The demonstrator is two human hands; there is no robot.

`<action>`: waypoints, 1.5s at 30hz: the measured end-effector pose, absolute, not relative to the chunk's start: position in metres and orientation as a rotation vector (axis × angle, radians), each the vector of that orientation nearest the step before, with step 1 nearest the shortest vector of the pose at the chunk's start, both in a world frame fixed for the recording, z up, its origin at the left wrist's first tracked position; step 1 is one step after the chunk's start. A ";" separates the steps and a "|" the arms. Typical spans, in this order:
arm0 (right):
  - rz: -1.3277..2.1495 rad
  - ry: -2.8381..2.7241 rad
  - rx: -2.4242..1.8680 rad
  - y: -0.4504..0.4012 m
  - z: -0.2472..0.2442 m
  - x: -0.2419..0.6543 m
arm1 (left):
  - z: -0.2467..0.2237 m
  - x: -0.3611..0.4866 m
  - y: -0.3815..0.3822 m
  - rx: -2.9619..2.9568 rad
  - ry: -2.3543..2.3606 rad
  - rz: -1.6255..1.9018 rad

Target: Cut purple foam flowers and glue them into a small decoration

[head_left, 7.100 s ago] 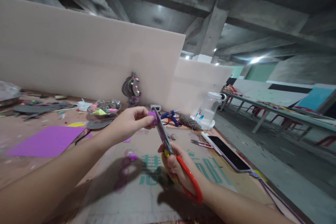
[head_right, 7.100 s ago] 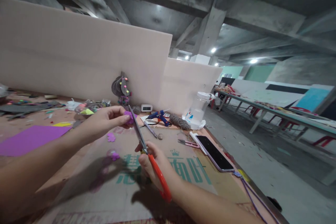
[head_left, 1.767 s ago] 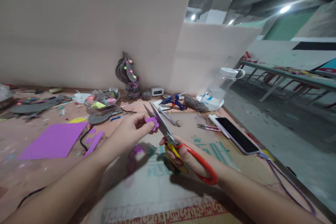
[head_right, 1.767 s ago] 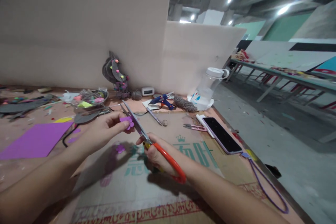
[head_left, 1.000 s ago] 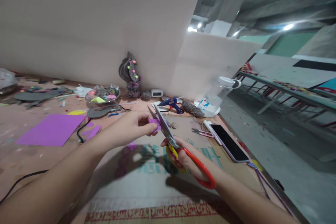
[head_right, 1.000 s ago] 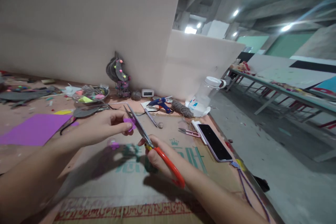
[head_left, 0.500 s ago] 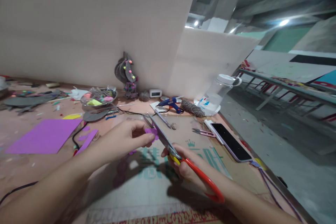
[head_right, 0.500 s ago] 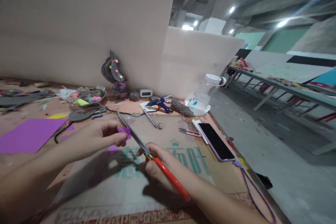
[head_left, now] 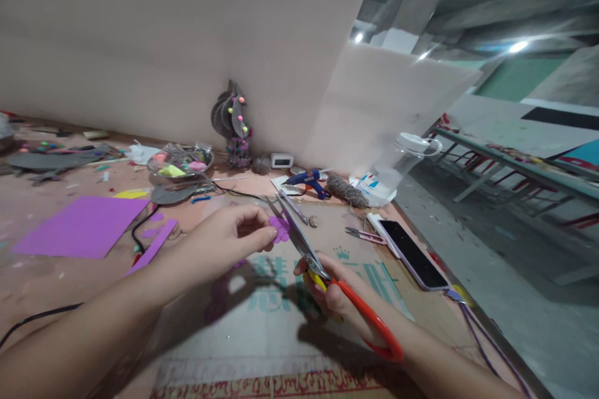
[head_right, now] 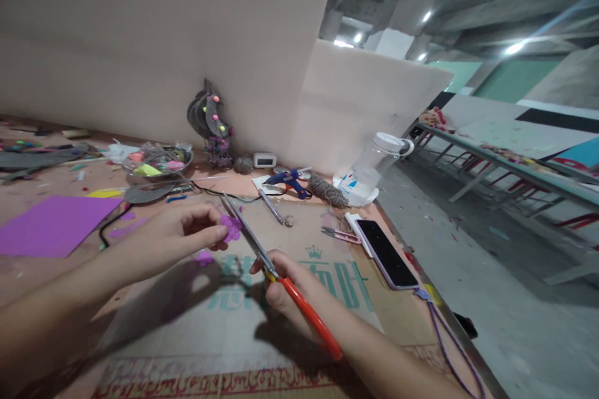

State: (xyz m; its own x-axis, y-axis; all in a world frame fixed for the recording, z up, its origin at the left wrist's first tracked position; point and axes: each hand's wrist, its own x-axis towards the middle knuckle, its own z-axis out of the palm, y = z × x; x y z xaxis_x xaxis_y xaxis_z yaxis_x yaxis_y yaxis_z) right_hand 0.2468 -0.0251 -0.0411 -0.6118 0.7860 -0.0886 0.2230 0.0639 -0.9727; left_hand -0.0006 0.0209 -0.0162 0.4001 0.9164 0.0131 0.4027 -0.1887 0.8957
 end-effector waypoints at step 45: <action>1.561 -1.877 -0.988 -0.027 -0.051 0.248 | -0.019 0.015 0.016 1.579 1.082 0.965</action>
State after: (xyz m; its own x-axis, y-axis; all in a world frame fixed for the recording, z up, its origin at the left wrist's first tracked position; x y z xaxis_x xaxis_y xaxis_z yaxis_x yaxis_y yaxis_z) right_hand 0.2478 -0.0266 -0.0508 -0.6102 0.7892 -0.0697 0.2126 0.0784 -0.9740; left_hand 0.0152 0.0160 -0.0187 0.2946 0.9516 0.0873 0.1951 -0.1493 0.9694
